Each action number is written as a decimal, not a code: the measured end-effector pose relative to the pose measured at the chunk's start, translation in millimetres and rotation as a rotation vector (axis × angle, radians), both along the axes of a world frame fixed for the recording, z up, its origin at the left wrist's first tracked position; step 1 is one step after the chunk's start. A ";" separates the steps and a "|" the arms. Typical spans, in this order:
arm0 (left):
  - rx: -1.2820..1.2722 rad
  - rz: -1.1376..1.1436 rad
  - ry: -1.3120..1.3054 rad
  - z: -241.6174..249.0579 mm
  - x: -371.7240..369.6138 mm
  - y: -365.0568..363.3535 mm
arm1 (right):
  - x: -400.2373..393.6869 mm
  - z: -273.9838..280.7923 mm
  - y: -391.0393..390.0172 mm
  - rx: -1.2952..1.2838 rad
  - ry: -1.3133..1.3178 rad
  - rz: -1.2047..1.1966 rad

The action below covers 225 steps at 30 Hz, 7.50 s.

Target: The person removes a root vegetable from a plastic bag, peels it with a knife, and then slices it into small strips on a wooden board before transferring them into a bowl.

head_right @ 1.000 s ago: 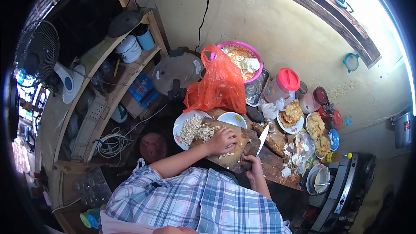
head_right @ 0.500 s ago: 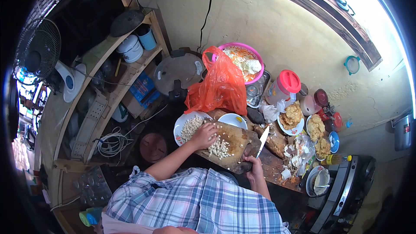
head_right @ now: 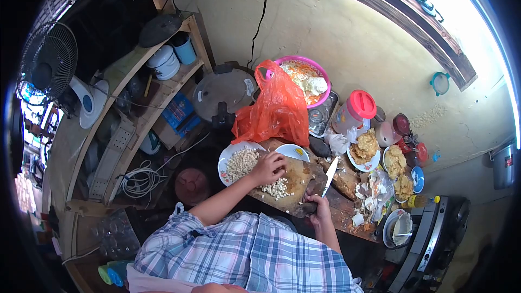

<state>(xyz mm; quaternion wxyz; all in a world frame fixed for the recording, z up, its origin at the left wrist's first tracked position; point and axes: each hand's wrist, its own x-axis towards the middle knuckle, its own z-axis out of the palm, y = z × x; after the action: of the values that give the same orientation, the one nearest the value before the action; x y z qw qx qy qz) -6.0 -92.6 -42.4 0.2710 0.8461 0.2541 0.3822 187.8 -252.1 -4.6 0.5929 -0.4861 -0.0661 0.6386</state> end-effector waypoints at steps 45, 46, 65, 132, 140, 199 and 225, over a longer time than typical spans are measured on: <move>-0.109 0.268 0.630 -56.2 -59.6 -10.1 | -3.5 28.0 13.3 -0.094 -0.012 0.036; -0.128 0.305 0.670 -61.5 -64.5 -5.8 | -2.7 27.9 13.3 -0.094 -0.013 0.034; -0.161 0.578 0.715 -49.7 -49.9 -22.6 | 13.6 64.4 13.3 -0.126 -0.092 0.013; -1.270 0.482 0.044 -93.1 89.8 -135.8 | 161.6 -93.7 -181.0 -0.360 -0.425 -0.108; -0.674 0.649 0.108 -92.6 121.1 -138.8 | 170.0 -128.6 -170.4 -0.554 -1.090 -0.128; -0.142 -0.276 0.676 -42.2 174.8 -148.8 | 155.9 -64.4 -176.9 -0.152 -1.315 0.056; -0.114 -0.137 0.798 -37.2 175.4 -149.2 | 142.1 -57.6 -161.7 -0.365 -1.374 0.370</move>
<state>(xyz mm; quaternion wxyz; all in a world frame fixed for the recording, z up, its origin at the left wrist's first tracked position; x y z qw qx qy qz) 169.4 -241.8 -79.6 0.2223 0.9267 0.3030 -0.0098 329.9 -413.8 -62.2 0.2097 -0.8487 -0.3965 0.2801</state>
